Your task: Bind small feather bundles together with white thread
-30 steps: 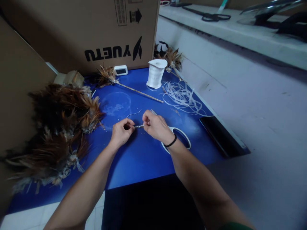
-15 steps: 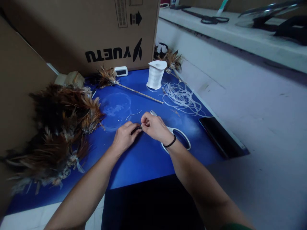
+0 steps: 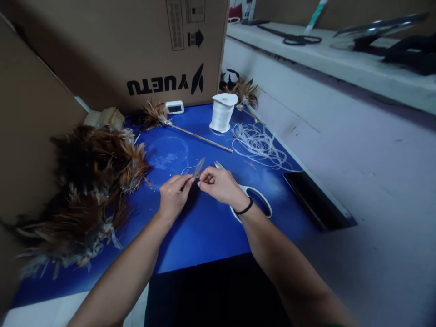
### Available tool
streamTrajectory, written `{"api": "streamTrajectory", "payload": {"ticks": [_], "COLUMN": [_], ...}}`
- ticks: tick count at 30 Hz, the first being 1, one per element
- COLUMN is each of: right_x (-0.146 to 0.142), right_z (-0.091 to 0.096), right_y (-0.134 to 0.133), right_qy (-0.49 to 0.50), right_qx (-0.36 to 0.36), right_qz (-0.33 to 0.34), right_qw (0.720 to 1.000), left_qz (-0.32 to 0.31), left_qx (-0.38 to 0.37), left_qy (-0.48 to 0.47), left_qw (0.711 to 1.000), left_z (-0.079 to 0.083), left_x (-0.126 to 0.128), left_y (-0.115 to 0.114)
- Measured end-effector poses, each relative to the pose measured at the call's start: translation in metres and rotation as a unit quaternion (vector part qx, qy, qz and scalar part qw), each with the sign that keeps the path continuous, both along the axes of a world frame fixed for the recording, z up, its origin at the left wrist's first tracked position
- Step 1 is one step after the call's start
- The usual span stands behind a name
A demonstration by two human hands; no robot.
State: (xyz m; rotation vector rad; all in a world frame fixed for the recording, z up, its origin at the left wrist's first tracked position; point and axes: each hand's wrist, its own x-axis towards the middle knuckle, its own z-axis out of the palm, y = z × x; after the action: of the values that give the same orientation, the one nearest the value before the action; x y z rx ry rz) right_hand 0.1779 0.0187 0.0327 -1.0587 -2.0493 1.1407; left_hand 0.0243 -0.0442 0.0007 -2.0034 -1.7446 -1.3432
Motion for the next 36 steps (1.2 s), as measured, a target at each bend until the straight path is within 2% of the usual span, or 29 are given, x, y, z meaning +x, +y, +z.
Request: {"api": "streamTrajectory", "payload": {"ticks": [2, 4, 7, 11, 17, 21, 25, 31, 36], "right_x": [-0.003, -0.007, -0.012, -0.015, -0.013, -0.012, -0.012, -0.011, -0.011], "right_z": [-0.001, -0.002, -0.004, -0.005, -0.008, -0.011, -0.013, -0.013, -0.012], "right_y": [-0.002, -0.003, -0.004, -0.001, 0.002, 0.001, 0.002, 0.003, 0.004], "right_qy": [-0.007, 0.026, 0.111, 0.161, 0.152, 0.140, 0.143, 0.147, 0.144], "right_qx": [-0.094, -0.179, -0.241, -0.233, -0.170, -0.110, -0.096, -0.116, -0.121], "right_qz": [0.038, 0.065, 0.040, 0.004, -0.033, -0.029, -0.030, -0.017, -0.008], "right_qw": [0.995, 0.981, 0.963, 0.959, 0.973, 0.984, 0.985, 0.982, 0.982], "left_qz": [0.006, 0.006, 0.003, -0.019, -0.031, -0.030, -0.037, -0.084, -0.086], "left_qx": [0.013, 0.025, 0.032, 0.012, -0.045, -0.122, -0.182, -0.228, -0.241], "left_qy": [-0.018, -0.024, -0.020, -0.039, -0.138, -0.291, -0.400, -0.425, -0.447], "left_qw": [1.000, 0.999, 0.999, 0.999, 0.989, 0.948, 0.898, 0.872, 0.857], "left_z": [0.002, 0.003, 0.004, 0.004, 0.004, 0.003, 0.004, 0.012, 0.014], "left_x": [0.001, 0.002, 0.004, 0.006, 0.010, 0.012, 0.011, 0.009, 0.008], "left_y": [-0.001, -0.003, -0.005, -0.006, -0.008, -0.007, -0.005, -0.006, -0.005]}}
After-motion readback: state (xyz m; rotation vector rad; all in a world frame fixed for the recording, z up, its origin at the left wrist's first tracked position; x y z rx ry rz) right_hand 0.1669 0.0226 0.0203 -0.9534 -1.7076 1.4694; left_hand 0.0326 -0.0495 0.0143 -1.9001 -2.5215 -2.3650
